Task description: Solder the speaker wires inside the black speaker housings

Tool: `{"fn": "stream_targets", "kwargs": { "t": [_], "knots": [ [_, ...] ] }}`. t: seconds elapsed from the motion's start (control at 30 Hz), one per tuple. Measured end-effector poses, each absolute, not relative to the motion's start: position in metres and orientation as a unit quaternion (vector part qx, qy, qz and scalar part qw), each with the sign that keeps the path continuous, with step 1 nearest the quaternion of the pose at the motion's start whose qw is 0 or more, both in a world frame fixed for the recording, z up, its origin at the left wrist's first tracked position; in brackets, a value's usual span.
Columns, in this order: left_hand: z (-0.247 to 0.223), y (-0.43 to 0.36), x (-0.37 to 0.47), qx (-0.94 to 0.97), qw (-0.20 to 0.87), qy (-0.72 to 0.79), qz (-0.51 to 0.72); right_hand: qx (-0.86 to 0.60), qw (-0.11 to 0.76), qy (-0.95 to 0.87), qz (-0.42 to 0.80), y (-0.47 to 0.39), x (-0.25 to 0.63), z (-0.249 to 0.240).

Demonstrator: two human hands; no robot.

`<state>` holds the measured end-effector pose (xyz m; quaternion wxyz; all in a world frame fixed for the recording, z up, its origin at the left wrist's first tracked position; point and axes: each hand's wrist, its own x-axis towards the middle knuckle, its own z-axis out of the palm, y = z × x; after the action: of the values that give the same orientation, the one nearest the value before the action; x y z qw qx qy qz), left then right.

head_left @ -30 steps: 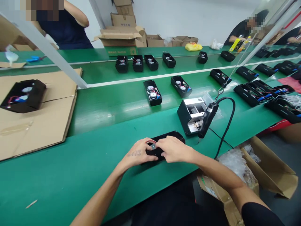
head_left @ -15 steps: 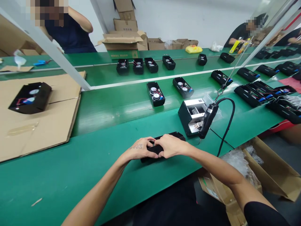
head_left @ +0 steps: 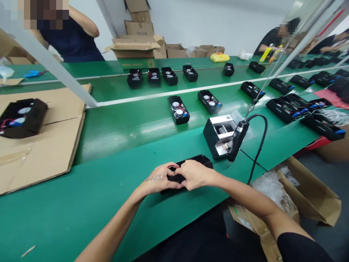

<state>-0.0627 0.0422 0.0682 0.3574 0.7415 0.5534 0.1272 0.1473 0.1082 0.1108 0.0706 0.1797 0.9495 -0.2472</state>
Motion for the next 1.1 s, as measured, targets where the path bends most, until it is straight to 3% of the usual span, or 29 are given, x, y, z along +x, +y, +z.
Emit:
{"fn": "stream_targets", "kwargs": {
  "t": [0.07, 0.13, 0.2, 0.27, 0.33, 0.47, 0.7, 0.93, 1.1],
  "knots": [
    [0.062, 0.028, -0.057, 0.764, 0.311, 0.548, 0.138, 0.177, -0.031, 0.953, -0.244, 0.097, 0.166, 0.114],
    [0.048, 0.008, -0.049, 0.802, 0.209, 0.531, 0.177, 0.224, -0.225, 0.917, -0.24, 0.091, 0.195, 0.11],
    [0.03, -0.012, -0.04, 0.826, 0.084, 0.506, 0.234, 0.347, -0.443, 0.806, -0.183, 0.097, 0.231, 0.102],
    [0.013, -0.028, -0.032, 0.822, 0.014, 0.501, 0.271, 0.488, -0.569, 0.656, -0.088, 0.116, 0.266, 0.094],
    [0.003, -0.036, -0.027, 0.818, -0.014, 0.499, 0.286, 0.574, -0.561, 0.592, -0.073, 0.141, 0.295, 0.089],
    [0.0, -0.038, -0.024, 0.818, -0.031, 0.5, 0.284, 0.582, -0.46, 0.622, -0.249, 0.168, 0.319, 0.081],
    [0.007, -0.035, -0.02, 0.795, -0.047, 0.531, 0.29, 0.488, -0.575, 0.547, -0.363, 0.146, 0.31, 0.056],
    [0.014, -0.009, -0.021, 0.802, -0.071, 0.533, 0.262, 0.413, -0.7, 0.493, -0.31, 0.18, 0.3, 0.106],
    [0.014, 0.004, -0.026, 0.813, -0.068, 0.519, 0.256, 0.452, -0.638, 0.539, -0.314, 0.198, 0.286, 0.121]
  ]
}}
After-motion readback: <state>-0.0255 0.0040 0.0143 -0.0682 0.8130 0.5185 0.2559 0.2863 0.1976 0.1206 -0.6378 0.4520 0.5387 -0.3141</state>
